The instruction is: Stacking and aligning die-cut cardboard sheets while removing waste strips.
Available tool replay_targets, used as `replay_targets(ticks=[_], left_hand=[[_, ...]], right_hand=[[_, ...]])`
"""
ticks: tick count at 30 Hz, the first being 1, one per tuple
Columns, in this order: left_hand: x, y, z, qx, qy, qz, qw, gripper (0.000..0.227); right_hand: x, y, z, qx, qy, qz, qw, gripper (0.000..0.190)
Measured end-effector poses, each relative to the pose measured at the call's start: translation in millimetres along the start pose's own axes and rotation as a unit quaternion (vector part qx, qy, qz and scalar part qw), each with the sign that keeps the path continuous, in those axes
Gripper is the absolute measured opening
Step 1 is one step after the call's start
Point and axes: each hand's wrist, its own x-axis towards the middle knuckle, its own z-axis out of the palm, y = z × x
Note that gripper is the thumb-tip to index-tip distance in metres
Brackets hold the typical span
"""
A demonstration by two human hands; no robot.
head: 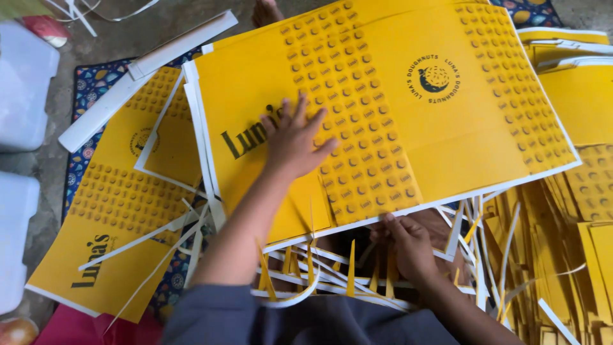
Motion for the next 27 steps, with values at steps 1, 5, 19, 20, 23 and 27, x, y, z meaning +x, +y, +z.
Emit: replay_targets(ticks=[1,5,19,20,23,27], left_hand=[[8.2,17.4,-1.4,0.001,-0.024,-0.018,1.0,0.076],[34.0,59.3,-9.8,0.024,-0.148,-0.114,0.982,0.086],[41.8,45.5,13.9,0.067,-0.085,-0.058,0.992,0.085],[43.4,45.8,14.4,0.07,-0.085,-0.058,0.992,0.085],[43.5,46.4,15.0,0.069,-0.089,-0.063,0.992,0.084],[45.9,48.2,3.7,0.063,-0.104,-0.072,0.99,0.085]], right_hand=[[2.3,7.2,-3.0,0.031,-0.002,0.003,1.0,0.026],[-13.5,-4.5,-10.5,0.052,-0.103,0.03,0.993,0.029],[-9.7,-20.1,-19.0,0.194,-0.079,0.002,0.978,0.025],[-11.1,-24.2,-17.0,0.188,-0.072,-0.007,0.98,0.022],[-18.4,-26.8,-18.4,0.127,-0.064,-0.02,0.99,0.028],[-27.2,-8.5,-29.8,0.096,-0.011,0.019,0.995,0.028]])
